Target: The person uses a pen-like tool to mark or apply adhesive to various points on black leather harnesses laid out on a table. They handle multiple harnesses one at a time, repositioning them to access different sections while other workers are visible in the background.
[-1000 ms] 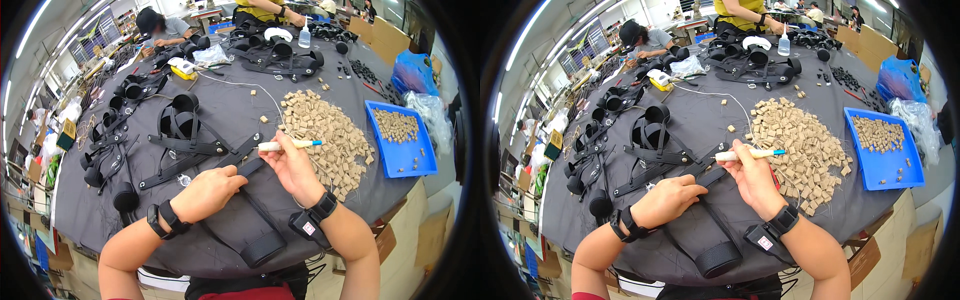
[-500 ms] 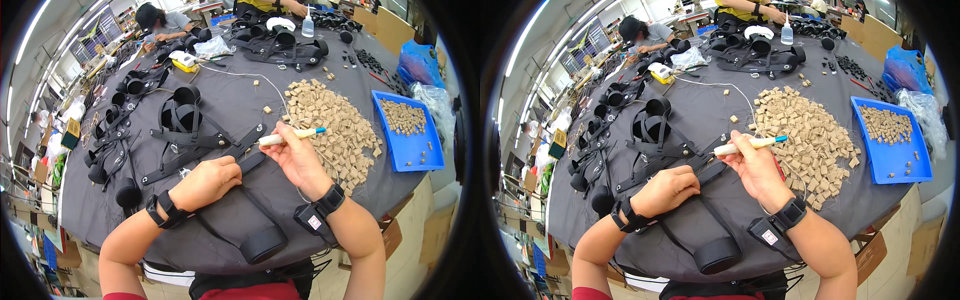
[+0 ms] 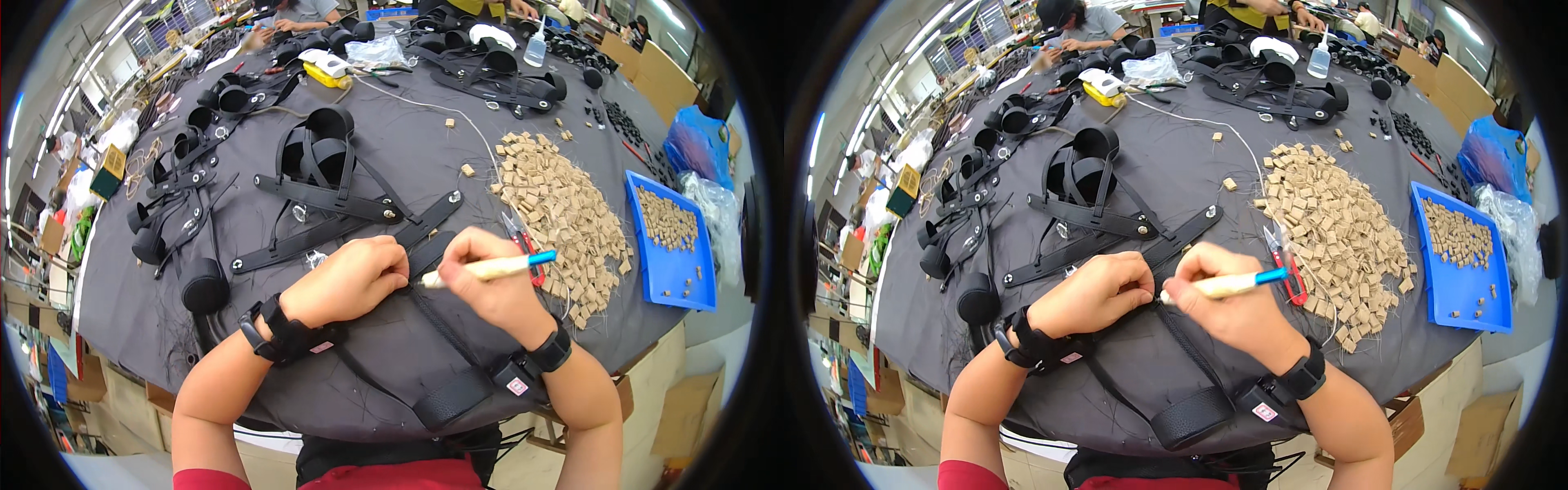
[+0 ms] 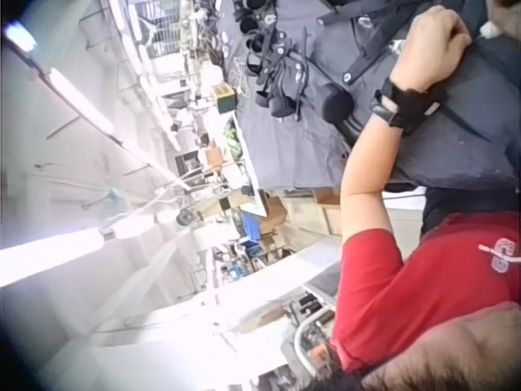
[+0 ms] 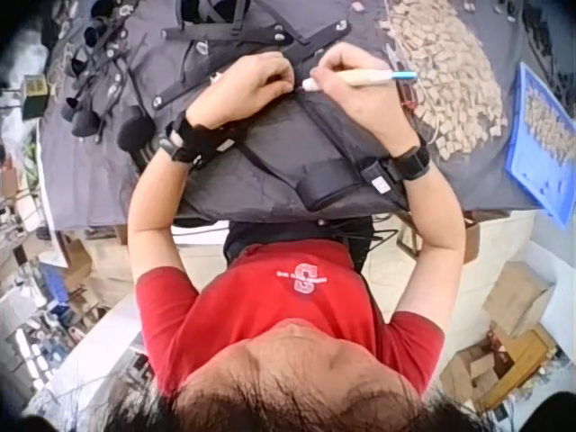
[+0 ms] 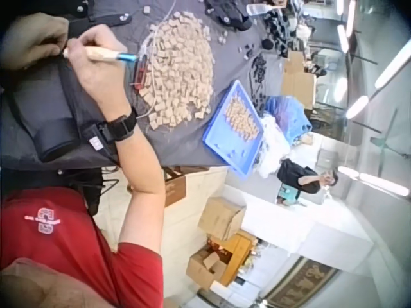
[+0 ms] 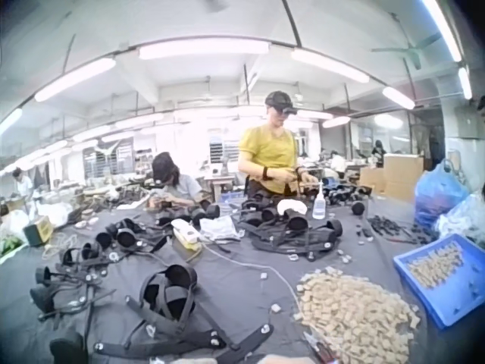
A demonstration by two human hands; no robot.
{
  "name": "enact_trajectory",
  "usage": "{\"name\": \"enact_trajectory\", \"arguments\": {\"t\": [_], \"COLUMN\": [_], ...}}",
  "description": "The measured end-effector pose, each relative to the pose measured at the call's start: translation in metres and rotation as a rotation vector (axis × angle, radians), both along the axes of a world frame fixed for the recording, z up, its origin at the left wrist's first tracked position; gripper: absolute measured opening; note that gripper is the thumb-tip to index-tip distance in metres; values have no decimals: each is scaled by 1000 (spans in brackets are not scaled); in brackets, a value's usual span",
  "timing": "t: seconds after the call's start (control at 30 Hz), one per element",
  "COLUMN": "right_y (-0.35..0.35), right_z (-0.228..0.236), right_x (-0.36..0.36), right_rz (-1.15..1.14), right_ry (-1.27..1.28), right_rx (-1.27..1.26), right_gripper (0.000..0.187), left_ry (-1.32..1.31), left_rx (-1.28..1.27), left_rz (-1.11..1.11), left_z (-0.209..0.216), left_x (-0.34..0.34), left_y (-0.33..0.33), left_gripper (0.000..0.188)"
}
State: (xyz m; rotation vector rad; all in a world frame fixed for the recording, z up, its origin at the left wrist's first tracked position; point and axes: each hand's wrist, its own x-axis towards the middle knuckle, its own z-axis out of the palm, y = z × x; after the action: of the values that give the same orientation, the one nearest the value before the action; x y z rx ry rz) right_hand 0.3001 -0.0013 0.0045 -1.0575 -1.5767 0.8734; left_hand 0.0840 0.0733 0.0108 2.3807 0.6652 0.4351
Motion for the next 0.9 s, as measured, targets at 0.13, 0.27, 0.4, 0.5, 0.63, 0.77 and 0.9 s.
{"name": "enact_trajectory", "arguments": {"t": [0.13,0.27,0.4,0.5,0.63,0.77,0.9], "right_y": [-1,-1,-1,-1,-1,-2,-1], "right_z": [-5,-16,-13,-16,-16,-17,-19], "right_x": [-7,-9,-10,-9,-12,-11,-10], "right_rz": [2,-39,-72,-80,-72,-87,-83], "right_ry": [-133,-24,-120,-128,-102,-131,-128], "right_rx": [4,-58,45,73,49,29,33], "right_gripper": [16,15,12,12,12,12,11], "left_ry": [-49,-79,-88,-99,-74,-67,-70], "left_rx": [-81,-130,-164,-231,-229,-237,-228], "left_rz": [-8,-11,-12,-17,9,30,38], "left_z": [-5,-7,-12,-14,-13,-15,-19], "left_x": [-4,-6,-7,-6,-6,-4,-3], "left_y": [4,6,9,11,11,11,12], "left_gripper": [10,9,8,8,10,12,12]}}
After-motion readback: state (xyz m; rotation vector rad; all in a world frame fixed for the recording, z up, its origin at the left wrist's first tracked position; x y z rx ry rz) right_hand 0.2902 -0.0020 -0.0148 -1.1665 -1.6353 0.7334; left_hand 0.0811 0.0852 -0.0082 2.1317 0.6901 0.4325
